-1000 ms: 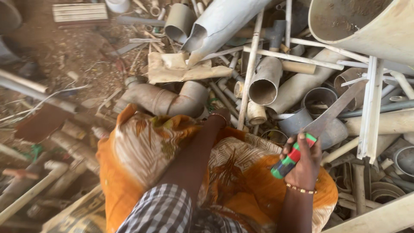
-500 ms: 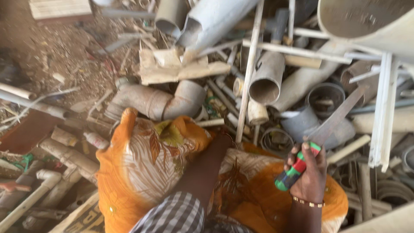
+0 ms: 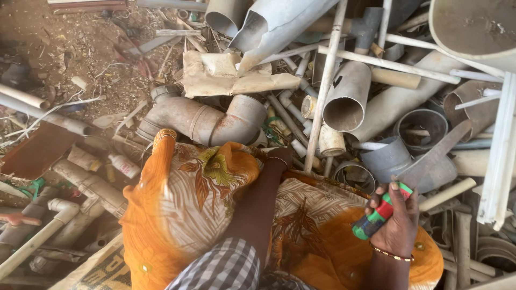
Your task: The person sits on the ground and uses a knife to scrape the inner and outer edges of a short white plastic pipe segment, turning the pipe by hand to reach all sides.
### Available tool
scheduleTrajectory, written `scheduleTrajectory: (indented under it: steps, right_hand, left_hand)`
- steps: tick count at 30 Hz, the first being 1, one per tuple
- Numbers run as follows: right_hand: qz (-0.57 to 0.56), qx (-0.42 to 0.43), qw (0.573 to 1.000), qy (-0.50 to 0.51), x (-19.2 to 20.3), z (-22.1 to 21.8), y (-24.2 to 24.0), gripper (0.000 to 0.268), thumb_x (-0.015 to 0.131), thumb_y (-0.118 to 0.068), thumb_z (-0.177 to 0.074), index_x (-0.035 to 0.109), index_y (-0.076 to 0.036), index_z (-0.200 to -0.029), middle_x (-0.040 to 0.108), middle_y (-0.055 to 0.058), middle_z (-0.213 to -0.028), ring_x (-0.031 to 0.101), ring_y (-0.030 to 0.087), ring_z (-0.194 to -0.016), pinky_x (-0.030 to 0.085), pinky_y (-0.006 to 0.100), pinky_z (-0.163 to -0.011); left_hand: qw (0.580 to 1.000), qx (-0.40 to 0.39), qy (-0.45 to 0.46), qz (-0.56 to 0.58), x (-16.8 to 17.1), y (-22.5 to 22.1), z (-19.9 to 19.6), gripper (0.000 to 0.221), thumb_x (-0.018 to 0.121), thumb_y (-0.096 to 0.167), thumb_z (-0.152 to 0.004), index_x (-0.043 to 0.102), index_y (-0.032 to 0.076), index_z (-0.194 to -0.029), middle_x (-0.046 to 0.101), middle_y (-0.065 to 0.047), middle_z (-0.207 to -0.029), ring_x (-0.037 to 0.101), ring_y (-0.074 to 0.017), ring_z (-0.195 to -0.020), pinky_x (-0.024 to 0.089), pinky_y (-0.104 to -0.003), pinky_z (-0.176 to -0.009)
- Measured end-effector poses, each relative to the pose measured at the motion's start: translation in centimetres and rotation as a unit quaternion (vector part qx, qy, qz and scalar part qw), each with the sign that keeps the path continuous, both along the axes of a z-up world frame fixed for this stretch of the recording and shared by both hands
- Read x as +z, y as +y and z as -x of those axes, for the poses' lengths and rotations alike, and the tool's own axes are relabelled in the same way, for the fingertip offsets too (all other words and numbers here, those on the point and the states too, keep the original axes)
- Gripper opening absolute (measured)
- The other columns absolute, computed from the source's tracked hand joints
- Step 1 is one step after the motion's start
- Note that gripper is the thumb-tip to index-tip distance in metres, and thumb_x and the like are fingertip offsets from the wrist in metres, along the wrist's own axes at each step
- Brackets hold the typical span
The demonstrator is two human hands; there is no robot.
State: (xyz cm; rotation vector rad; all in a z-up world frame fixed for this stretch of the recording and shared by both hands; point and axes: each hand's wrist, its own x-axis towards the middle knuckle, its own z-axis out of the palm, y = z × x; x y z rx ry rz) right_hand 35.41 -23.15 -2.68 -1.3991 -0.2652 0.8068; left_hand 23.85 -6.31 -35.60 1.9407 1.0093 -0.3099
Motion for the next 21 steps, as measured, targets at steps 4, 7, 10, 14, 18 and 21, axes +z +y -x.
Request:
scheduleTrajectory:
  steps: [4,7,10,14,18,21]
  right_hand:
    - [0.008,-0.006,1.000,0.003,-0.4,-0.3,0.0,0.024,0.065,-0.019,-0.107,0.051,-0.007,-0.122,0.062,0.008,-0.093,0.060,0.015,-0.072,0.051,0.029,-0.057]
    - [0.003,-0.004,1.000,0.007,-0.5,-0.2,0.1,0.023,0.066,-0.018,-0.107,0.051,-0.008,-0.122,0.062,0.008,-0.093,0.060,0.015,-0.072,0.050,0.029,-0.057]
    - [0.007,-0.001,1.000,0.008,-0.7,0.0,0.2,0.022,0.065,-0.018,-0.106,0.052,-0.009,-0.121,0.062,0.008,-0.092,0.060,0.015,-0.072,0.050,0.029,-0.057]
    - [0.015,0.013,1.000,-0.001,-1.2,-0.1,0.3,0.020,0.064,-0.018,-0.106,0.052,-0.010,-0.120,0.062,0.007,-0.092,0.059,0.015,-0.071,0.050,0.029,-0.057]
    - [0.033,0.018,0.999,0.002,-2.2,-0.5,0.0,0.020,0.064,-0.019,-0.105,0.051,-0.010,-0.117,0.062,0.007,-0.092,0.059,0.015,-0.072,0.049,0.030,-0.058]
    - [0.053,0.021,0.998,0.012,-2.5,-1.1,0.1,0.021,0.064,-0.020,-0.105,0.051,-0.011,-0.118,0.062,0.006,-0.092,0.058,0.016,-0.072,0.049,0.031,-0.058]
  left_hand:
    - [0.992,0.043,0.075,-0.095,3.4,2.5,-1.2,0.021,0.060,0.023,-0.100,0.073,0.007,-0.105,0.076,-0.014,-0.099,0.076,-0.0268,-0.090,0.064,-0.043,-0.079]
    - [0.985,0.153,0.045,-0.066,4.9,4.4,-2.3,0.024,0.053,0.022,-0.108,0.071,0.006,-0.112,0.076,-0.014,-0.098,0.077,-0.0261,-0.086,0.065,-0.043,-0.077]
    - [0.924,0.363,-0.117,0.031,3.7,5.6,-3.7,0.022,0.063,0.021,-0.096,0.073,0.011,-0.114,0.075,-0.014,-0.104,0.072,-0.0275,-0.091,0.058,-0.043,-0.086]
    - [0.886,0.411,-0.214,-0.032,-1.9,8.4,-7.0,0.030,0.068,0.014,-0.085,0.078,0.014,-0.114,0.080,-0.010,-0.109,0.076,-0.0215,-0.093,0.062,-0.038,-0.090]
    - [0.634,0.650,-0.340,0.245,-5.2,15.0,-7.1,0.047,0.082,0.024,-0.088,0.063,0.002,-0.125,0.077,-0.016,-0.107,0.076,-0.0268,-0.088,0.058,-0.048,-0.088]
    - [0.636,0.622,-0.329,0.318,-4.0,16.1,-5.9,0.044,0.074,0.036,-0.092,0.070,0.004,-0.122,0.071,-0.014,-0.106,0.069,-0.0269,-0.085,0.058,-0.046,-0.076]
